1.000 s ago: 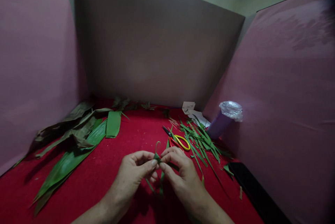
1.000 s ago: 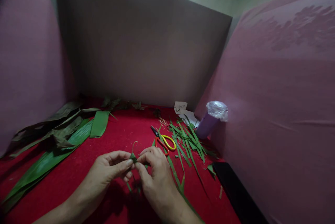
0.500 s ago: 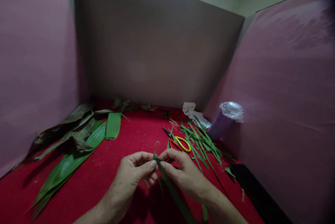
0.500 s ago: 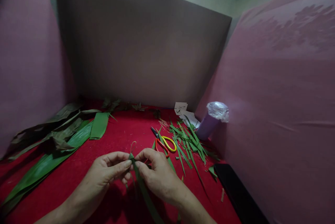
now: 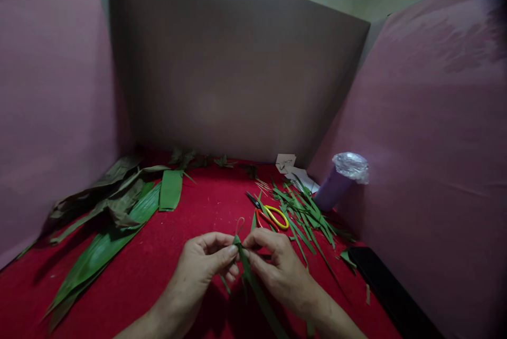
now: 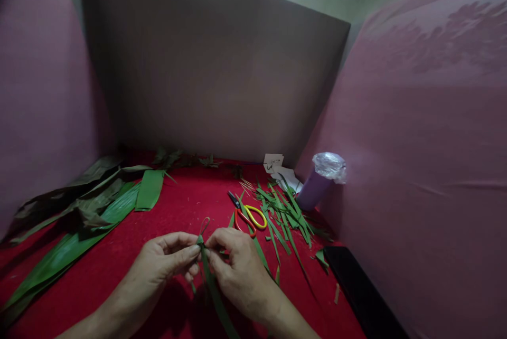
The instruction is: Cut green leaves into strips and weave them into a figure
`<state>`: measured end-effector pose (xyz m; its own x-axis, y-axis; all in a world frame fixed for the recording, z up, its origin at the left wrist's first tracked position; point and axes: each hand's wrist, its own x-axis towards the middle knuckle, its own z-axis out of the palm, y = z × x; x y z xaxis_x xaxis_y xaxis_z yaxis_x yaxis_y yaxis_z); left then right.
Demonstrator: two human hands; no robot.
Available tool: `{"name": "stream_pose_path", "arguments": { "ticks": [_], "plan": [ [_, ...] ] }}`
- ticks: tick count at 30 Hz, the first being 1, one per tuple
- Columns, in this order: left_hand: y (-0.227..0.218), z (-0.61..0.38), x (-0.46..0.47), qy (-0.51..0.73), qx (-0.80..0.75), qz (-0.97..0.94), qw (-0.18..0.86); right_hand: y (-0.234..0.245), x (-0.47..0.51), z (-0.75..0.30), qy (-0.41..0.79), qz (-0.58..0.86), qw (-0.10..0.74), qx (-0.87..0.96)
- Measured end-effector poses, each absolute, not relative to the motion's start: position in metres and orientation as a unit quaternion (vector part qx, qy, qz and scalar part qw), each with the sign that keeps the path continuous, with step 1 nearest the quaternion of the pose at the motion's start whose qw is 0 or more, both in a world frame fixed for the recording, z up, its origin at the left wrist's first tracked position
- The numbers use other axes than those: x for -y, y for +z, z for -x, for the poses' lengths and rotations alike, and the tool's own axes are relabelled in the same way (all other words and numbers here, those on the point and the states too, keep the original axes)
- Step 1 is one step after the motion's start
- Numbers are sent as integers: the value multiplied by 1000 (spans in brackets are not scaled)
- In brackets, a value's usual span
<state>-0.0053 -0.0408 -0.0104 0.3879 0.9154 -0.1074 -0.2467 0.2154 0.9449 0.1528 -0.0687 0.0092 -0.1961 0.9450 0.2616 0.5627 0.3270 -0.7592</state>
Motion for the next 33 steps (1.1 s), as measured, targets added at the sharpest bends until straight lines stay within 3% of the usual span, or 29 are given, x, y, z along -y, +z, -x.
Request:
{"name": "stream_pose_path", "arguments": {
  "ticks": [13,29,33],
  "plan": [
    [-6,4,41,412,-370,-492,672,9,65,-144,338,526,439,645],
    [-8,6,41,394,-347,-492,695,5,65,-143,320,503,455,661],
    [-6,7,39,414,-370,-468,687,5,68,-146,237,510,498,660]
  ]
}}
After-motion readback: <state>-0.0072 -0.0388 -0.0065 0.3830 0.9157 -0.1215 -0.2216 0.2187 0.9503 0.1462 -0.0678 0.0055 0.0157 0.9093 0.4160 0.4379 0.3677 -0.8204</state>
